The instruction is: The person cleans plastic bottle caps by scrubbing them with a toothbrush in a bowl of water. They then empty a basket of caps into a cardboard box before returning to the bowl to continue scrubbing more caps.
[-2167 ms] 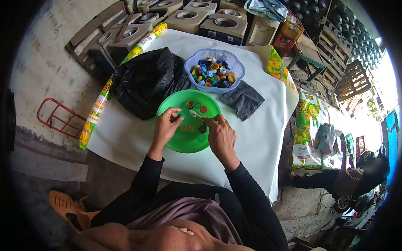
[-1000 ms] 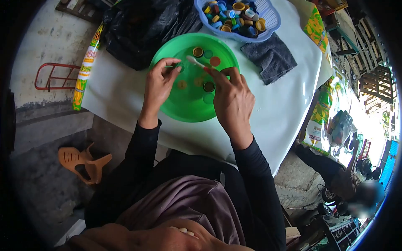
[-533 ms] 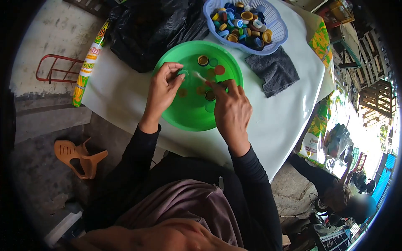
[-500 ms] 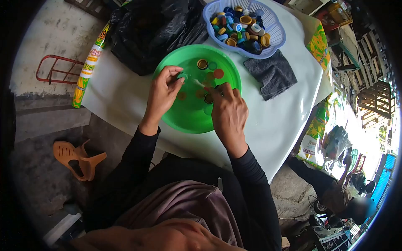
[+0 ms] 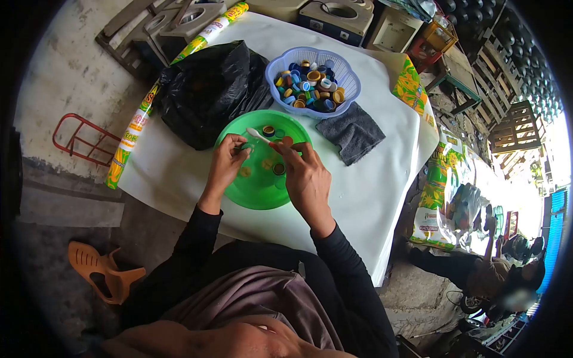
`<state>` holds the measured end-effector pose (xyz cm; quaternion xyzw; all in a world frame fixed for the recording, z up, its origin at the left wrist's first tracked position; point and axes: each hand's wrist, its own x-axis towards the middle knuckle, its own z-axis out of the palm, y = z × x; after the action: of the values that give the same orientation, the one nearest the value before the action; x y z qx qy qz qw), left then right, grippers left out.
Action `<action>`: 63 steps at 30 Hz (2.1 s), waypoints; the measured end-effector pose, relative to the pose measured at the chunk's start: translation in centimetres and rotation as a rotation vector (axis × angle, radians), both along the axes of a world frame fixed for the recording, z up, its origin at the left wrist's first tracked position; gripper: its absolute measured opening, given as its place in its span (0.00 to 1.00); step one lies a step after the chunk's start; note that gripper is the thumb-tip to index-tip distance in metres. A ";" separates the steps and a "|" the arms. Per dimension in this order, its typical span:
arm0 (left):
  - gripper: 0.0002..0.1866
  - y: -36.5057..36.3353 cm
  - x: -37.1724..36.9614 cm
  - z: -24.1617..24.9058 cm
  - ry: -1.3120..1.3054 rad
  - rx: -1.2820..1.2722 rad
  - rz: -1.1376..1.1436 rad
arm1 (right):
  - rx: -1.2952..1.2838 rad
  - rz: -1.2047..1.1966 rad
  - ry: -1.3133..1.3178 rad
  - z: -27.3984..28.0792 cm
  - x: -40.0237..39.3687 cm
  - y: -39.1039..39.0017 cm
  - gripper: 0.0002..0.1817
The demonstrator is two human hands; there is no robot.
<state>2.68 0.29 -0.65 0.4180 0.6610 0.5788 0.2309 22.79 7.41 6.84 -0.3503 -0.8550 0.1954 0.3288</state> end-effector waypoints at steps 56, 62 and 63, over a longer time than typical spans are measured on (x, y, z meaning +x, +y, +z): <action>0.16 0.0 -0.9 0.3 0.203 -0.071 -0.045 | 0.140 -0.007 -0.093 -2.5 -0.6 -1.4 0.14; 0.16 -0.7 -0.3 1.6 0.263 -0.032 -0.066 | 0.095 -0.085 -0.070 -0.7 1.0 -1.9 0.13; 0.16 -0.7 -0.5 1.6 0.336 -0.050 -0.094 | 0.100 -0.072 -0.130 -1.2 1.5 -1.5 0.12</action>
<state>2.18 -0.40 0.97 0.5335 0.6840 0.4729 0.1542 24.34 5.89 5.63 -0.3758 -0.8701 0.1173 0.2964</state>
